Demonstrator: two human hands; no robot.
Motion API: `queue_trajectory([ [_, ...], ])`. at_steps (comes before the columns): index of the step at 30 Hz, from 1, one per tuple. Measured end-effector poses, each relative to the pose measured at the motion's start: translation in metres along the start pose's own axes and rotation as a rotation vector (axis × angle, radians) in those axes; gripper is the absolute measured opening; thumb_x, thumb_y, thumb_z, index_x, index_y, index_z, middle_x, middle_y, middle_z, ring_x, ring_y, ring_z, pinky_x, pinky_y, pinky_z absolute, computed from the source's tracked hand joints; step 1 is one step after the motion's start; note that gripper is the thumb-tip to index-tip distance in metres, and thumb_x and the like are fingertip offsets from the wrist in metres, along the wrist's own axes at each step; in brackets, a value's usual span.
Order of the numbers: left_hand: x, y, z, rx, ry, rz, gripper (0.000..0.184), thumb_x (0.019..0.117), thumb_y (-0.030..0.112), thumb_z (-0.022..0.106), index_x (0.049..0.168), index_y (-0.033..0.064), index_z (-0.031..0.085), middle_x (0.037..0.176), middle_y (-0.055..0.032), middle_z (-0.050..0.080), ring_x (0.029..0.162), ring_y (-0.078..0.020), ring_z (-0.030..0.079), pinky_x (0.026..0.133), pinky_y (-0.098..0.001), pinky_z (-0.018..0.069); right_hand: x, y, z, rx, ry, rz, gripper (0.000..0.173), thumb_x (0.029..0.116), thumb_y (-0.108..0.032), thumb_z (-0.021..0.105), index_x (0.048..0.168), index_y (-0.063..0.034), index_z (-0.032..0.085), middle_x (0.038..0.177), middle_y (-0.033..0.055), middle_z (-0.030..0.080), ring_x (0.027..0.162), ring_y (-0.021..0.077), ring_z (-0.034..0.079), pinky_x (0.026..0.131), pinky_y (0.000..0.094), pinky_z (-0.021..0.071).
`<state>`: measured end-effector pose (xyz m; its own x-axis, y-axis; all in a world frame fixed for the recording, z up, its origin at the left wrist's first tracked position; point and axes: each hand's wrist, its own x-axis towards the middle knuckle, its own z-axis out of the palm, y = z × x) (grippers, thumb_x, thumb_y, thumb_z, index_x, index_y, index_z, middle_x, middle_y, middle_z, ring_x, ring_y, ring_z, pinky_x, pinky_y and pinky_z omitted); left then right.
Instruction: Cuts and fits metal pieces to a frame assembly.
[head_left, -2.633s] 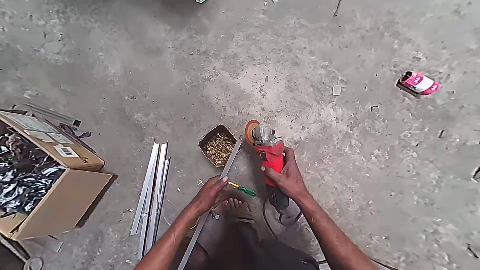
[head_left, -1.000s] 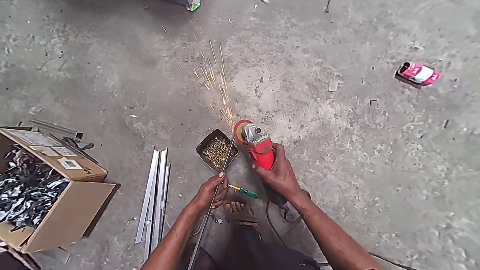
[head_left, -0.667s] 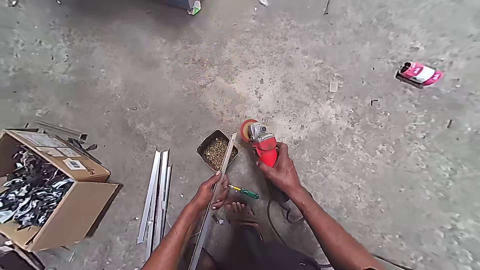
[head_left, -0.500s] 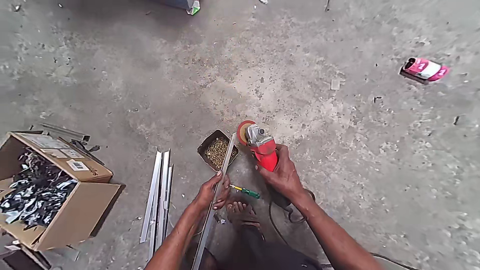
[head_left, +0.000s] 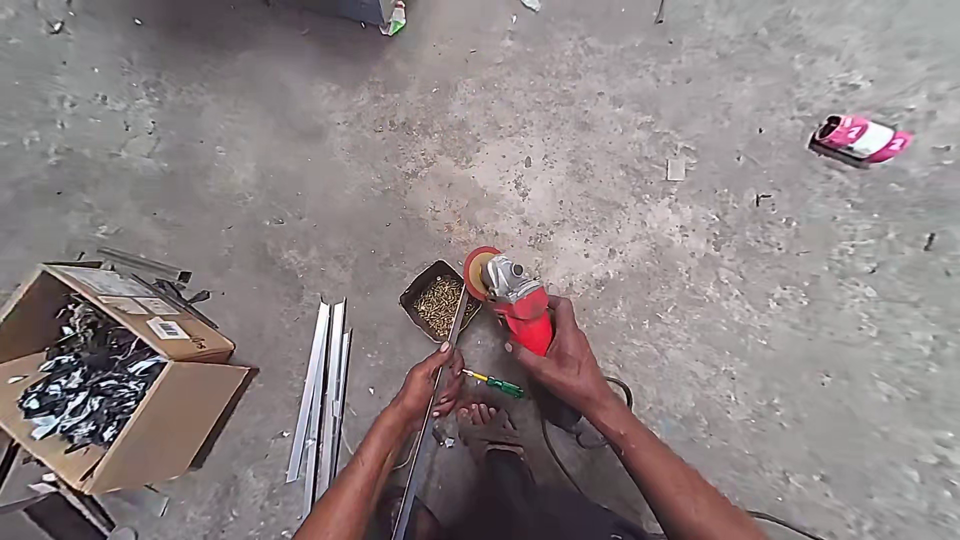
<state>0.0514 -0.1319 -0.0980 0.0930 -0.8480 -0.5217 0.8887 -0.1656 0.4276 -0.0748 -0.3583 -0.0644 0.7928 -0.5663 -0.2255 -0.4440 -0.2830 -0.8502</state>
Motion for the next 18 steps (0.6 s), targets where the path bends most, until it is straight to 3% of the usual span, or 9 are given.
queue_trajectory([
  [2, 0.000, -0.001, 0.000, -0.016, -0.012, 0.009, 0.055, 0.1082, 0.055, 0.022, 0.089, 0.0153, 0.055, 0.054, 0.0050, 0.042, 0.038, -0.0063, 0.039, 0.036, -0.0209, 0.0353, -0.005, -0.007, -0.003, 0.200, -0.034, -0.022, 0.079, 0.0757, -0.031, 0.085, 0.138, -0.0047, 0.043, 0.105, 0.0016, 0.072, 0.091, 0.0103, 0.072, 0.078, 0.0315, 0.0636],
  [5, -0.001, 0.001, 0.001, -0.066, -0.033, 0.016, 0.058, 0.1076, 0.057, 0.021, 0.088, 0.0152, 0.056, 0.056, 0.0047, 0.044, 0.039, -0.0068, 0.042, 0.037, -0.0208, 0.0380, -0.003, -0.008, -0.010, 0.633, -0.114, 0.048, 0.082, 0.0752, -0.022, 0.086, 0.138, -0.0016, 0.038, 0.111, 0.0121, 0.071, 0.094, 0.0229, 0.074, 0.078, 0.0389, 0.0656],
  [8, -0.001, -0.002, -0.001, -0.137, -0.093, 0.024, 0.060, 0.1070, 0.059, 0.021, 0.089, 0.0143, 0.058, 0.056, 0.0042, 0.046, 0.040, -0.0077, 0.045, 0.037, -0.0215, 0.0401, -0.001, 0.018, -0.022, 0.902, -0.181, 0.101, 0.087, 0.0786, -0.035, 0.085, 0.142, -0.0012, 0.036, 0.113, 0.0176, 0.068, 0.092, 0.0304, 0.073, 0.078, 0.0456, 0.0649],
  [10, -0.001, -0.003, -0.002, -0.176, -0.123, 0.038, 0.060, 0.1068, 0.058, 0.023, 0.089, 0.0137, 0.058, 0.056, 0.0036, 0.047, 0.039, -0.0082, 0.046, 0.037, -0.0217, 0.0400, -0.003, 0.033, -0.028, 0.890, -0.155, 0.148, 0.091, 0.0781, -0.052, 0.085, 0.140, -0.0037, 0.039, 0.109, 0.0142, 0.070, 0.087, 0.0281, 0.074, 0.074, 0.0436, 0.0658],
  [13, -0.005, -0.003, -0.002, -0.189, -0.124, 0.044, 0.056, 0.1071, 0.057, 0.026, 0.088, 0.0141, 0.057, 0.057, 0.0034, 0.046, 0.039, -0.0080, 0.045, 0.037, -0.0217, 0.0395, -0.008, 0.056, -0.031, 0.916, -0.159, 0.211, 0.084, 0.0816, -0.052, 0.082, 0.137, -0.0025, 0.044, 0.103, 0.0174, 0.072, 0.081, 0.0301, 0.074, 0.069, 0.0442, 0.0656],
  [18, -0.019, 0.001, 0.008, 0.128, 0.241, 0.155, 0.052, 0.1101, 0.049, 0.024, 0.094, 0.0128, 0.057, 0.057, 0.0044, 0.047, 0.041, -0.0053, 0.042, 0.039, -0.0196, 0.0382, -0.011, 0.092, -0.030, 1.225, -0.280, 0.350, 0.061, 0.0842, -0.048, 0.078, 0.126, -0.0075, 0.059, 0.106, 0.0198, 0.073, 0.080, 0.0294, 0.075, 0.067, 0.0427, 0.0641],
])
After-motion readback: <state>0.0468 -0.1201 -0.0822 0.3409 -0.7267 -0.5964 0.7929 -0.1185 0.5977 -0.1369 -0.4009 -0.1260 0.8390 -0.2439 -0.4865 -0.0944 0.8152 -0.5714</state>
